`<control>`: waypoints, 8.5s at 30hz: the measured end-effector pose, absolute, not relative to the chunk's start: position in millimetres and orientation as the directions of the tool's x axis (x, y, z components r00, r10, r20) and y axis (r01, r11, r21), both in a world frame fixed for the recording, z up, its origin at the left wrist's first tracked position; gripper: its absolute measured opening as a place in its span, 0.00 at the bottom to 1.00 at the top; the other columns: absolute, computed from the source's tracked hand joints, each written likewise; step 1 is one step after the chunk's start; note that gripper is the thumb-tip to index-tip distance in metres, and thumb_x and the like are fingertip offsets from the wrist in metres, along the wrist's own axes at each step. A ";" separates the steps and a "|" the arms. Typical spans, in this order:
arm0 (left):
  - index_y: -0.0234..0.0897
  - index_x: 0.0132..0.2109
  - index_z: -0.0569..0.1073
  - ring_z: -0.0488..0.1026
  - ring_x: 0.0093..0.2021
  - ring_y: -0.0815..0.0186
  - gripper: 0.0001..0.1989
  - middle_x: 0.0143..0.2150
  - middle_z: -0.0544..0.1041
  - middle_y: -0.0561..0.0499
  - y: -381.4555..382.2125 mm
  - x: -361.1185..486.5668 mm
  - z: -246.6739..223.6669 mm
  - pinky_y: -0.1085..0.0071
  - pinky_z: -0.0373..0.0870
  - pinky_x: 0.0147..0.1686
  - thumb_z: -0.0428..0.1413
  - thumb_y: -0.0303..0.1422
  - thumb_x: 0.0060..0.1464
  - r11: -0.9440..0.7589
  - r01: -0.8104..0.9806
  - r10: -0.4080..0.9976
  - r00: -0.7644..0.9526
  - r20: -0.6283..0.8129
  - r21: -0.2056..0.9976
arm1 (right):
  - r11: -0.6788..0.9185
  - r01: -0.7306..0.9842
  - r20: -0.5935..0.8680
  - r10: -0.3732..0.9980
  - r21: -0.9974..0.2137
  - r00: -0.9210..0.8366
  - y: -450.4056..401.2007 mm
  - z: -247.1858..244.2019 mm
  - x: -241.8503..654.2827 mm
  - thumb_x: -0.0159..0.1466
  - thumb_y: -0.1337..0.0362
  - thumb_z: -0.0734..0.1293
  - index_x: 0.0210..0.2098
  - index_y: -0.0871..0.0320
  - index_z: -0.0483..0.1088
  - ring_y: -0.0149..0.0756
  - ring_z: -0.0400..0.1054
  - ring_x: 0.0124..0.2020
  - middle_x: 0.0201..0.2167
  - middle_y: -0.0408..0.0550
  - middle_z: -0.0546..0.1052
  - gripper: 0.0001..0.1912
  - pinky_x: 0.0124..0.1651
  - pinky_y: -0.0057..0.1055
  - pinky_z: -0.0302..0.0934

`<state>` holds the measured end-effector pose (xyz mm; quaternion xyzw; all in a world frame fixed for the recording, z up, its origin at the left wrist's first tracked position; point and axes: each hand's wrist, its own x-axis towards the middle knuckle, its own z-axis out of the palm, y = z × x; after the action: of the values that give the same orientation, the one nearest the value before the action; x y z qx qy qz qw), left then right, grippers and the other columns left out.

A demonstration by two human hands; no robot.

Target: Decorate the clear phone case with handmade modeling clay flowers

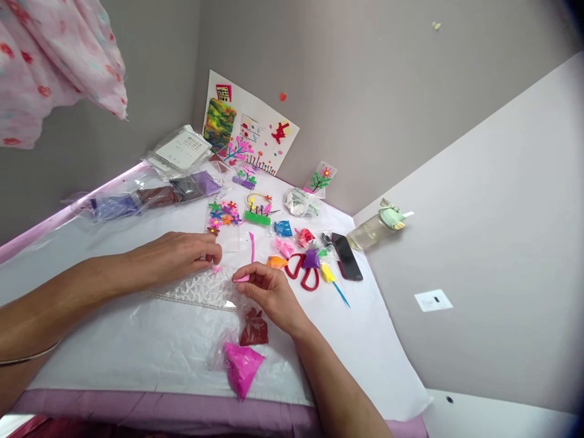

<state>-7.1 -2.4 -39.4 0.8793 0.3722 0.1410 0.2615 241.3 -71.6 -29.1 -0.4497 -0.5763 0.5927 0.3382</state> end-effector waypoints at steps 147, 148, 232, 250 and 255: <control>0.42 0.44 0.82 0.78 0.43 0.61 0.13 0.42 0.81 0.51 -25.1 21.5 -27.0 0.68 0.75 0.42 0.57 0.44 0.65 -0.329 0.246 0.807 0.574 0.136 0.912 | 0.026 0.082 0.012 0.986 -0.996 -0.168 -74.7 -29.0 225.3 0.61 0.53 0.77 0.37 0.55 0.74 0.31 0.66 0.28 0.29 0.40 0.75 0.14 0.33 0.29 0.62; 0.42 0.44 0.82 0.78 0.43 0.61 0.13 0.41 0.81 0.50 -24.1 21.0 -27.8 0.67 0.74 0.43 0.57 0.43 0.65 -0.352 0.263 0.807 0.572 0.149 0.898 | 0.033 0.096 0.017 0.986 -0.995 -0.163 -74.8 -30.1 225.4 0.61 0.53 0.77 0.38 0.55 0.74 0.31 0.66 0.28 0.29 0.41 0.75 0.14 0.34 0.29 0.63; 0.43 0.32 0.76 0.64 0.26 0.65 0.14 0.25 0.72 0.54 -15.8 -23.3 -3.9 0.69 0.55 0.25 0.56 0.42 0.64 -0.532 0.480 0.740 0.664 0.108 0.698 | 0.367 0.915 0.040 0.930 -0.166 -0.365 -68.4 -36.7 192.4 0.74 0.64 0.69 0.45 0.55 0.71 0.39 0.75 0.40 0.42 0.47 0.80 0.03 0.33 0.32 0.56; 0.42 0.35 0.77 0.66 0.28 0.66 0.13 0.28 0.74 0.56 -16.7 -22.8 -4.0 0.72 0.57 0.27 0.55 0.42 0.65 -0.520 0.467 0.743 0.660 0.109 0.716 | 0.371 0.900 0.026 0.927 -0.231 -0.375 -68.5 -36.0 197.5 0.74 0.66 0.67 0.44 0.55 0.72 0.38 0.75 0.40 0.42 0.47 0.81 0.01 0.34 0.31 0.55; 0.42 0.36 0.78 0.67 0.29 0.66 0.13 0.29 0.75 0.55 -15.2 -21.7 -3.6 0.72 0.59 0.29 0.54 0.40 0.65 -0.526 0.467 0.745 0.656 0.121 0.711 | 0.364 0.902 -0.016 0.926 -0.231 -0.378 -68.8 -32.7 197.3 0.74 0.66 0.68 0.45 0.56 0.75 0.39 0.76 0.42 0.44 0.48 0.81 0.03 0.35 0.32 0.58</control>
<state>-21.7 -15.2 -3.6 0.8477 0.3575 0.2108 0.3303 197.3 -68.8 -32.7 -0.5547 -0.8238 0.1009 0.0584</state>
